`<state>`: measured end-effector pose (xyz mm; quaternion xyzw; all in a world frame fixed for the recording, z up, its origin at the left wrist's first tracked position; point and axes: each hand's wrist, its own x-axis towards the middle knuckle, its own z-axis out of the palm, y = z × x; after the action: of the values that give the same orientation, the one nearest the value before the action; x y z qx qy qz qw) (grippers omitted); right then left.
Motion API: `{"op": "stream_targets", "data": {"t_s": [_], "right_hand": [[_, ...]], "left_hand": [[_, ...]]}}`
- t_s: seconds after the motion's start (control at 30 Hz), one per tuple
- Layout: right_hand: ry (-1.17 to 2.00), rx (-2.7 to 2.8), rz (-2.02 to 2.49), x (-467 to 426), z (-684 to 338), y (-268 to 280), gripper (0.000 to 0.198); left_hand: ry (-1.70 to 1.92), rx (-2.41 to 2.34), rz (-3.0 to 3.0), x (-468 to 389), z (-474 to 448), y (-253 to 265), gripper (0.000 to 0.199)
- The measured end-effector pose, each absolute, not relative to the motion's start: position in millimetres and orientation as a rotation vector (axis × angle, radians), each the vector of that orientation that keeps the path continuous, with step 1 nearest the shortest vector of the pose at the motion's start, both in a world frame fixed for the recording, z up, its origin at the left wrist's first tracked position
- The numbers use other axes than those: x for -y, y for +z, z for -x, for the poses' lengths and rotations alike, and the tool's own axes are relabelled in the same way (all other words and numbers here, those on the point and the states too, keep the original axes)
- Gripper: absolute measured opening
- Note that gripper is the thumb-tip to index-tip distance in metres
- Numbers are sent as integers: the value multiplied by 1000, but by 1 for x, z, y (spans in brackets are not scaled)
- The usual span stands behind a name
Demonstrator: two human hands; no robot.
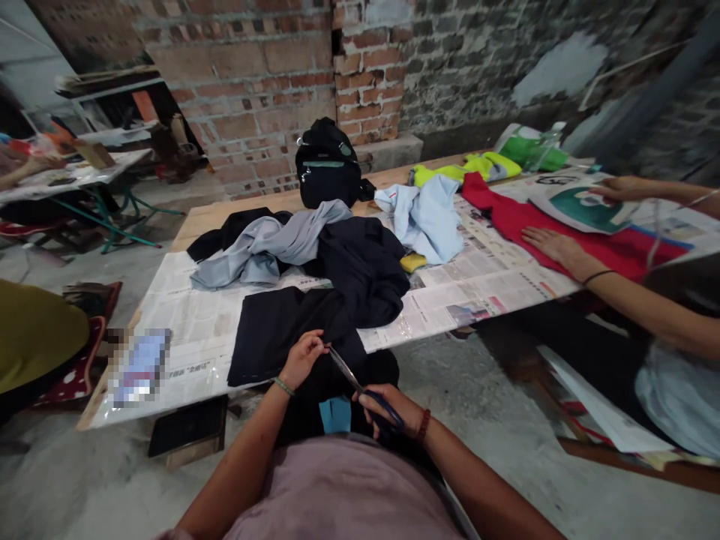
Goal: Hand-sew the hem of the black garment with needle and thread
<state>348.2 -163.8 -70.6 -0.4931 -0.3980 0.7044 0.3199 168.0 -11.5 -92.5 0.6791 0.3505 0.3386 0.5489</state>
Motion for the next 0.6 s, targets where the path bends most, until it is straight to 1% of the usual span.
{"op": "stream_targets", "data": {"t_s": [0.47,0.6], "right_hand": [[1797,1115,1345,145,-347,-79,50],[1779,1132,1391,143,-346,-75,49]], "left_hand": [[791,-905,-1738,11,-167,-88,14],[797,-855,-1656,11,-167,-89,16]]}}
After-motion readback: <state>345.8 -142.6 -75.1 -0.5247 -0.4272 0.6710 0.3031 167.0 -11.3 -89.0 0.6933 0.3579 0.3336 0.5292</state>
